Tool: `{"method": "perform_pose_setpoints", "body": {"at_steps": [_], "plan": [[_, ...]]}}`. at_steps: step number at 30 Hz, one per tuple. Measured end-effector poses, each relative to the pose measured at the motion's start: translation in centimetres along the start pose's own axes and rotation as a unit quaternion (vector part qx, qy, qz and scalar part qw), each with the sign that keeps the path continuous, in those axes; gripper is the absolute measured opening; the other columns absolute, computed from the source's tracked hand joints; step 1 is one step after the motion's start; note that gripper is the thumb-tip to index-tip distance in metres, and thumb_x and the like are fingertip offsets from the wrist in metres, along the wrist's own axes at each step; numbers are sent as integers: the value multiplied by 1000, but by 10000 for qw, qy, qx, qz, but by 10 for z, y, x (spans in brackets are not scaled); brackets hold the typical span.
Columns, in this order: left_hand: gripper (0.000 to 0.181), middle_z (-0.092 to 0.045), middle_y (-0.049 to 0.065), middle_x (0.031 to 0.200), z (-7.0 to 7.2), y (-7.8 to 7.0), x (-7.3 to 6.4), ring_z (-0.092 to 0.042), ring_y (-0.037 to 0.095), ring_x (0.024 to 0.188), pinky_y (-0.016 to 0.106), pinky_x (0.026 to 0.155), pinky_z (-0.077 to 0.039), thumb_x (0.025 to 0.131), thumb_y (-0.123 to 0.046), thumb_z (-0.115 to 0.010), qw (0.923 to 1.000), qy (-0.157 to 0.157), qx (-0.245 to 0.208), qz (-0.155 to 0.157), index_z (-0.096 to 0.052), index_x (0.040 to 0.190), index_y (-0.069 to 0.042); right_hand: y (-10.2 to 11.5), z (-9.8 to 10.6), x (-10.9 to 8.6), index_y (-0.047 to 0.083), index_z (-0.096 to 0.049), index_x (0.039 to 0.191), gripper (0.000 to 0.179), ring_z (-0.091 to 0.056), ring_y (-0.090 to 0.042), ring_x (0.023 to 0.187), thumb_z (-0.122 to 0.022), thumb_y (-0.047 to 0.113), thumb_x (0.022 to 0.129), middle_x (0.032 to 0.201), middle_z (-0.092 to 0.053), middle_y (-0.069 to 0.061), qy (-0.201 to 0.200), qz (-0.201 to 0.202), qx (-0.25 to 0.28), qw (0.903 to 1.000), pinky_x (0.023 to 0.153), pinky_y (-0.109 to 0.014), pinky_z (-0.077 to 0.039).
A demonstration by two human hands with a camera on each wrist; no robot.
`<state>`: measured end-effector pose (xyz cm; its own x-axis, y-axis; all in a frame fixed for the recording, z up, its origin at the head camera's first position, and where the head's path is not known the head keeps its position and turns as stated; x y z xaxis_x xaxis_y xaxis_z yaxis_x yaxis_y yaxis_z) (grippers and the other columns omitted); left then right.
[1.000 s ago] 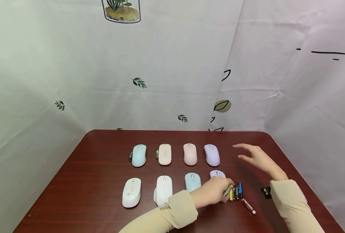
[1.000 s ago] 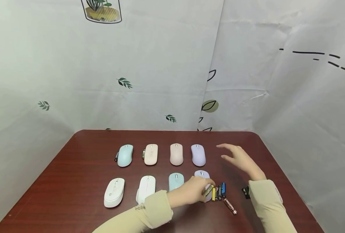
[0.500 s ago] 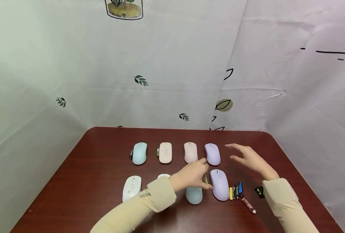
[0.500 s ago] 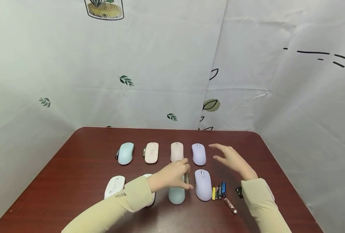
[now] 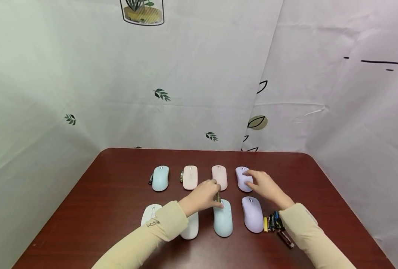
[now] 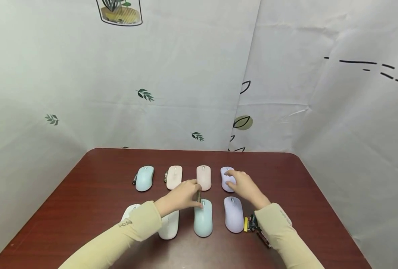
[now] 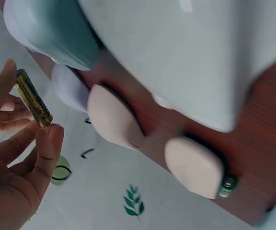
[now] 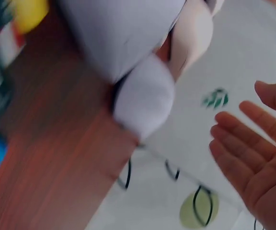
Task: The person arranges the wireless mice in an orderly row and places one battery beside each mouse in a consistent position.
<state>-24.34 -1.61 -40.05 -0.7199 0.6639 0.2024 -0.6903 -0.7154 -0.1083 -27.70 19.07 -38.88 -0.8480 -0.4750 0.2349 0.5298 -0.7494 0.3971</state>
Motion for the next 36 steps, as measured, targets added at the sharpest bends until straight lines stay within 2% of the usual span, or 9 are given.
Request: {"method": "perform_pose_setpoints", "body": {"at_steps": [4, 7, 14, 17, 22, 29, 32, 36], "plan": [[47, -64, 6, 86, -1, 12, -4, -59, 16, 76, 24, 67, -49, 70, -40, -81, 9996, 2, -150, 220, -69, 96, -3, 14, -8, 14, -3, -56, 122, 36, -62, -38, 105, -62, 10, 89, 115, -63, -23, 195, -139, 438, 9988, 86, -49, -50], [46, -65, 5, 86, -2, 20, -7, -60, 18, 79, 26, 68, -50, 71, -40, -80, 9992, 41, -170, 352, -69, 97, -4, 23, -14, 28, -2, -51, 127, 40, -61, -39, 105, -61, 11, 90, 117, -61, -24, 386, -299, 654, 9967, 86, -49, -49], [46, -64, 5, 84, 0, 31, -18, -60, 19, 80, 28, 68, -50, 69, -38, -81, 9987, 82, -184, 476, -69, 97, -4, 33, -40, 63, -7, -52, 127, 43, -56, -36, 111, -62, 8, 88, 124, -57, -23, 984, -331, 167, 9945, 91, -46, -46], [46, -63, 5, 81, 1, 35, -22, -59, 19, 77, 28, 65, -48, 69, -37, -81, 9983, 49, -249, 520, -68, 97, -2, 36, -47, 75, -4, -52, 128, 44, -53, -36, 114, -63, 8, 87, 126, -56, -22, 1276, -507, -8, 9905, 93, -46, -45], [40, -58, 1, 70, -3, 38, -27, -55, 15, 68, 25, 58, -43, 69, -36, -80, 9986, -56, -283, 440, -66, 88, -3, 38, -53, 90, -2, -53, 128, 47, -48, -37, 124, -67, 8, 84, 130, -54, -22, 1617, -780, -291, 9833, 100, -47, -41], [39, -61, 5, 73, 0, 38, -27, -60, 20, 72, 29, 62, -48, 70, -32, -81, 9988, -85, -260, 395, -66, 88, -1, 35, -60, 110, 2, -59, 123, 48, -47, -34, 126, -75, 10, 78, 132, -53, -18, 1872, -1228, -392, 9738, 101, -44, -42], [39, -62, 6, 75, 0, 38, -27, -61, 22, 74, 31, 64, -49, 69, -32, -81, 9989, -25, -237, 399, -67, 89, -1, 35, -62, 114, 3, -61, 122, 49, -49, -33, 125, -76, 9, 77, 134, -53, -17, 2038, -1381, -557, 9676, 97, -42, -46], [43, -66, 7, 81, 2, 39, -29, -62, 23, 78, 31, 66, -50, 70, -33, -81, 9987, 82, -283, 421, -69, 94, 0, 36, -63, 115, 3, -63, 121, 48, -52, -34, 121, -78, 8, 75, 132, -55, -17, 2137, -1409, -695, 9642, 90, -39, -50]]}}
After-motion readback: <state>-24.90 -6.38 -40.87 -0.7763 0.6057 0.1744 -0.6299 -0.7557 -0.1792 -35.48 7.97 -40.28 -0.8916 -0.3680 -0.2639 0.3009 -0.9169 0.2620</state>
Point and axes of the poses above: each hand's wrist, its own x-axis towards the middle knuckle, its own z-axis out of the back of the hand, y = z × x, the point moved 3 cm from there along x, towards the middle knuckle
